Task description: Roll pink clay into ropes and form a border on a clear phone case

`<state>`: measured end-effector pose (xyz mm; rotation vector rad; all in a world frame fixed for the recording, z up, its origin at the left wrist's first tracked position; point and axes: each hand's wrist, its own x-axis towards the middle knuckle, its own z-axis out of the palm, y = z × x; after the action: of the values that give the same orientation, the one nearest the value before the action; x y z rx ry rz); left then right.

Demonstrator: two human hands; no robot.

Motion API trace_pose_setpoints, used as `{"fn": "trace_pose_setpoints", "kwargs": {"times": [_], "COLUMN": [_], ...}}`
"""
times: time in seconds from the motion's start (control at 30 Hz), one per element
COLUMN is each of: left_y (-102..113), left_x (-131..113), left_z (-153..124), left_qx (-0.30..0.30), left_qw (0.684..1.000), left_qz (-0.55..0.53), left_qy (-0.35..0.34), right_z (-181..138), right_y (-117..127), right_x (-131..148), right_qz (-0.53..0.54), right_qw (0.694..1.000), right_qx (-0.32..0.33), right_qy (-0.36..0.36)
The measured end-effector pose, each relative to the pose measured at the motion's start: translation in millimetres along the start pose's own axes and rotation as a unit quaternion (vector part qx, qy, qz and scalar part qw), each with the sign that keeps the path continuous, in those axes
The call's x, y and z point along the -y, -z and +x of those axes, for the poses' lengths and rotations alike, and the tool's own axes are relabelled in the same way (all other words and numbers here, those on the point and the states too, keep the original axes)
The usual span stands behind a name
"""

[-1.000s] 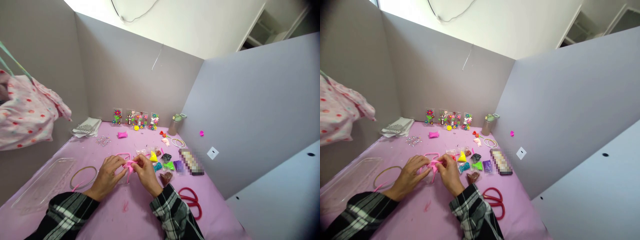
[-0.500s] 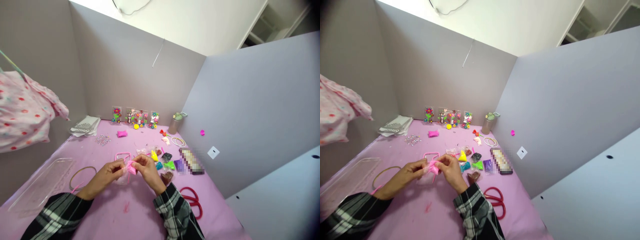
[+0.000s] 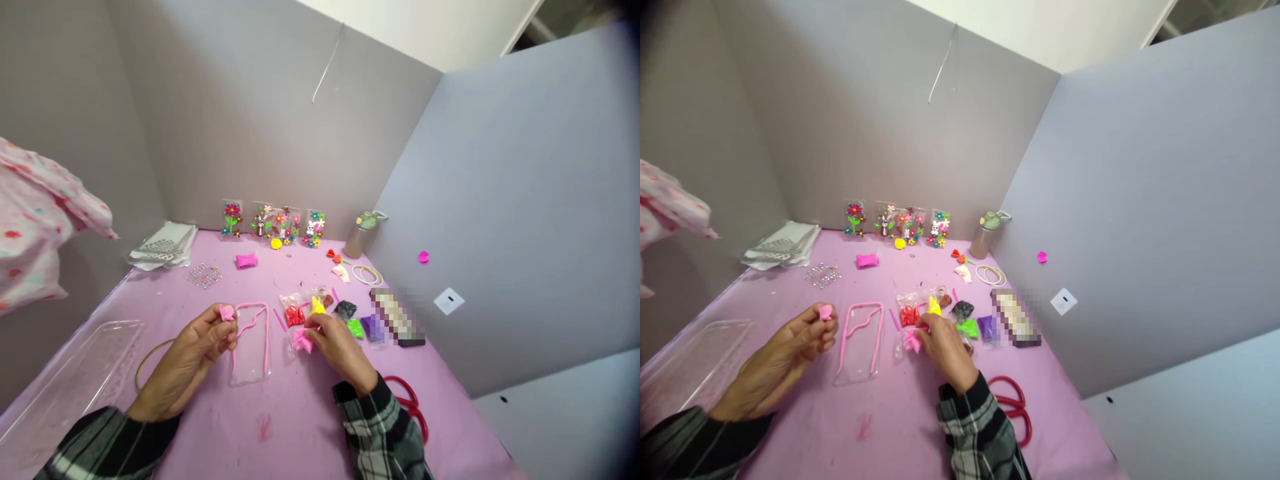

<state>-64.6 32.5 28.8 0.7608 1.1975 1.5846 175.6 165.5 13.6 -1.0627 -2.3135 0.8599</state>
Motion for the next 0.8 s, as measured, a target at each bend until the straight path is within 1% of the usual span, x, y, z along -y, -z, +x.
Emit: {"fn": "trace_pose_setpoints", "kwargs": {"times": [0.1,0.17,0.23,0.3,0.33,0.4,0.47,0.53,0.6,0.7,0.8], "left_y": [-5,-8,-11,-16,-18,-22,-23,-20,-15,-7,-4], "left_x": [5,10,15,18,19,19,17,14,13,12,12], "left_z": [-2,-3,-5,-8,-10,-14,-16,-16,-15,-10,-4], "left_qx": [0.003,0.003,0.012,0.025,0.027,0.027,0.015,-0.010,-0.042,-0.067,-0.089], "left_qw": [1.000,0.999,0.998,0.996,0.996,0.997,0.999,0.999,0.996,0.992,0.987], "left_qz": [0.031,0.044,0.066,0.087,0.089,0.069,0.022,-0.028,-0.065,-0.094,-0.113], "left_qy": [-0.004,-0.005,-0.003,0.004,0.011,0.024,0.031,0.032,0.037,0.046,0.067], "right_z": [-2,-1,0,1,1,-1,-3,-3,1,15,36], "right_y": [-4,-5,-7,-10,-13,-18,-22,-24,-25,-27,-31], "right_x": [0,2,6,14,19,28,34,37,38,41,44], "right_qz": [-0.081,-0.101,-0.086,-0.047,-0.026,0.001,0.007,-0.001,-0.031,-0.114,-0.175], "right_qw": [0.997,0.994,0.991,0.985,0.981,0.975,0.972,0.973,0.977,0.981,0.981], "right_qx": [0.001,-0.029,-0.090,-0.153,-0.174,-0.187,-0.186,-0.179,-0.160,-0.100,-0.033], "right_qy": [0.016,0.026,0.038,0.064,0.083,0.122,0.143,0.144,0.138,0.120,0.076]}}
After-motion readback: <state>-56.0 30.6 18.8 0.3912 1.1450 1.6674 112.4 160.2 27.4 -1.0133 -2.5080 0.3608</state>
